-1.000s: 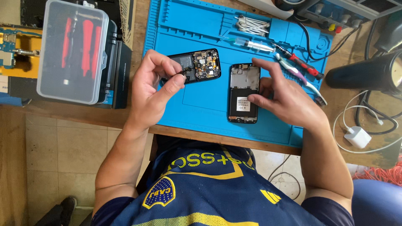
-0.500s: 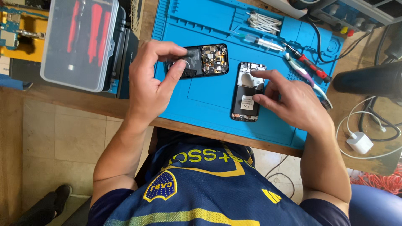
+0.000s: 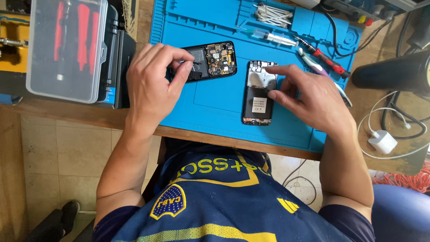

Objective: The person handles a disassembled smartphone, separating the screen assembly from the main body. They then use a yellow circuit board holder to secure a component, adjusting the clamp mechanism. Finally, the person uses a black heat gun to apply heat to the back of the phone's main body.

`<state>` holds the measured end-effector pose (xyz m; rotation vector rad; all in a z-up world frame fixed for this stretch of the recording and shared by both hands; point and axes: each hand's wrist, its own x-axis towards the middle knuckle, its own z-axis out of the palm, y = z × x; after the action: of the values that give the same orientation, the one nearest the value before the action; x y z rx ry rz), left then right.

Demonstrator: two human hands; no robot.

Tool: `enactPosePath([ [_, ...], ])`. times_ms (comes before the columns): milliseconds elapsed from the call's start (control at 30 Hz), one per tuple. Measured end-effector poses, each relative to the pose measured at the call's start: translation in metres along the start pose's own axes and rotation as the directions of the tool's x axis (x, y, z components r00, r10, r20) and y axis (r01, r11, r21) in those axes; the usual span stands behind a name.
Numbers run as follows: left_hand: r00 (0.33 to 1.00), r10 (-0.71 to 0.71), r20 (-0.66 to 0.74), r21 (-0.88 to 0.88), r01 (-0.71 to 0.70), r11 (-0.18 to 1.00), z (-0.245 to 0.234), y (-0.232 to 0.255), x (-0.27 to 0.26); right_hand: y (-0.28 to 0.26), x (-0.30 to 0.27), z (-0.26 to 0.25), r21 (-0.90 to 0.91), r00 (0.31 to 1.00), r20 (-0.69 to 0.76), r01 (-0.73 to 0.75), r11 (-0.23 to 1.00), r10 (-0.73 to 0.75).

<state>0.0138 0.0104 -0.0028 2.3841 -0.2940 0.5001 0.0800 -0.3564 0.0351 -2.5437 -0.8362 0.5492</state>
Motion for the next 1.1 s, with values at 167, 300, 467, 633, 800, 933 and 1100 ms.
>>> enactPosePath([
  [167, 0.999, -0.020, -0.027, 0.144, 0.024, 0.989, 0.007, -0.006, -0.006, 0.003, -0.003, -0.002, -0.030, 0.998, -0.056, 0.013, 0.999, -0.014],
  [300, 0.992, 0.031, -0.120, 0.049, -0.025, 0.998, 0.000, -0.001, -0.007, 0.009, -0.007, -0.002, 0.004, 0.984, -0.174, 0.035, 0.999, -0.034],
  [467, 0.986, -0.051, 0.158, 0.247, 0.011, 0.969, 0.009, -0.013, -0.015, 0.003, -0.003, 0.000, -0.009, 0.986, -0.158, 0.060, 0.998, -0.061],
  [633, 0.975, -0.068, 0.214, 0.315, -0.003, 0.949, 0.006, -0.010, -0.015, -0.001, -0.003, 0.016, -0.237, 0.956, -0.189, 0.178, 0.955, -0.225],
  [800, 0.979, -0.141, 0.147, 0.315, 0.089, 0.945, 0.010, -0.009, -0.019, -0.007, -0.013, 0.027, -0.201, 0.976, -0.084, 0.183, 0.962, -0.203],
  [933, 0.977, -0.148, 0.156, 0.316, 0.092, 0.944, 0.010, -0.005, -0.021, 0.001, -0.010, 0.027, -0.194, 0.974, -0.062, 0.201, 0.960, -0.217],
  [1100, 0.988, -0.136, 0.077, 0.480, 0.083, 0.874, 0.014, 0.002, -0.026, 0.003, 0.003, 0.022, -0.244, 0.949, 0.011, 0.309, 0.919, -0.316],
])
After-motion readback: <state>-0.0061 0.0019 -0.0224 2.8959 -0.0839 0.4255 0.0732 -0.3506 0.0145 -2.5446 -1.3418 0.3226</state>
